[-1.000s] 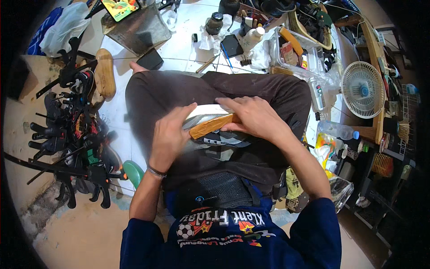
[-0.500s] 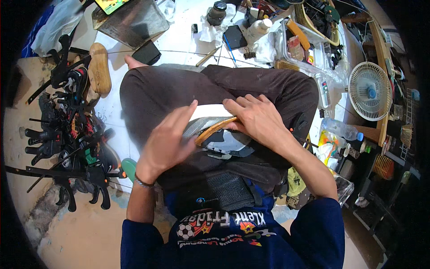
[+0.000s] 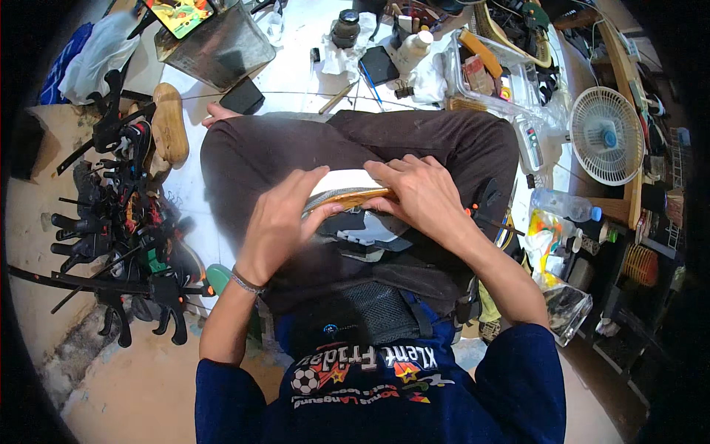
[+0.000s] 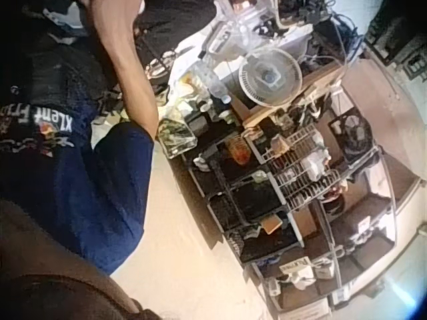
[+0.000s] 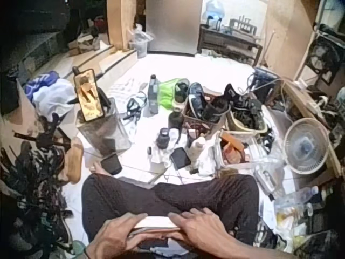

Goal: Glue and clamp the sole of a sneaker.

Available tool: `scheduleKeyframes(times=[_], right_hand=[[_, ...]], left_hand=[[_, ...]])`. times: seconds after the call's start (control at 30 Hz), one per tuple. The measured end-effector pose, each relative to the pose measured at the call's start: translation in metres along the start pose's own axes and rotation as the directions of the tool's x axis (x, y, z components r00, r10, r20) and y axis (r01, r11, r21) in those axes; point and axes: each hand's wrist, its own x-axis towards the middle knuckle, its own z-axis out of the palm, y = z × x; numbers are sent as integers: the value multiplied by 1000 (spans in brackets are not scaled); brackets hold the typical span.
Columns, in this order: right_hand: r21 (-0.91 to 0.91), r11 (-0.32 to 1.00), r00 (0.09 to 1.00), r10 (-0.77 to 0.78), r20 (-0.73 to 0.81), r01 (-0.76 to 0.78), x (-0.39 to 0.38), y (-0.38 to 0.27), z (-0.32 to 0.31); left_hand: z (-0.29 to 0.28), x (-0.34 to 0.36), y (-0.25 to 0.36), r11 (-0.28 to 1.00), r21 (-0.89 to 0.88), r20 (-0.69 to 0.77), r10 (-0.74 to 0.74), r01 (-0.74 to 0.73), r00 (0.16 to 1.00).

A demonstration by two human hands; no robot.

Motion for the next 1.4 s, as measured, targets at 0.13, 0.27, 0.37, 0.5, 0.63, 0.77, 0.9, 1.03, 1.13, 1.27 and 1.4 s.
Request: scheduleKeyframes(times=[0.13,0.27,0.37,0.5,0.63,0.77,0.9,1.03,1.13,1.27,1.4], right_hand=[[7,999,999,38,22,-38,-2,-2,-3],[32,990,961,-128,-243,140,-8,3,-21],[291,953,900,195,-390,-80,-48,31,-73],[457,732,761,628,-165,-505,-119,80,-51],[435,783,779,578,-246,-444,-149,55,-14],[801,470,629,761,-156,-370,-162,56,8],[955,231,499,859,-111,-186,-156,38,0],[957,201,592,805,-39,-211,-166,41,11],[936,310,625,767,-143,-166,-167,30,10],[714,687,710,569,-415,-133,-165,25,9],[444,890,640,402,-655,-104,-160,25,-33]], left_hand=[[2,0,3,998,-9,-24,-61,61,998],[4,-3,2,994,9,-14,-106,107,994],[1,-2,7,993,2,3,-122,122,993],[-1,-1,10,989,-16,-1,-145,145,989],[3,-6,8,989,-7,-16,-151,151,988],[3,-2,9,991,1,-31,-136,136,990],[4,0,10,995,12,-51,-95,96,994],[2,2,9,992,15,-31,-124,124,992],[7,5,3,995,56,-44,-84,86,996],[9,5,-1,995,33,-40,-93,95,995],[9,2,0,994,17,-20,-109,109,994]])
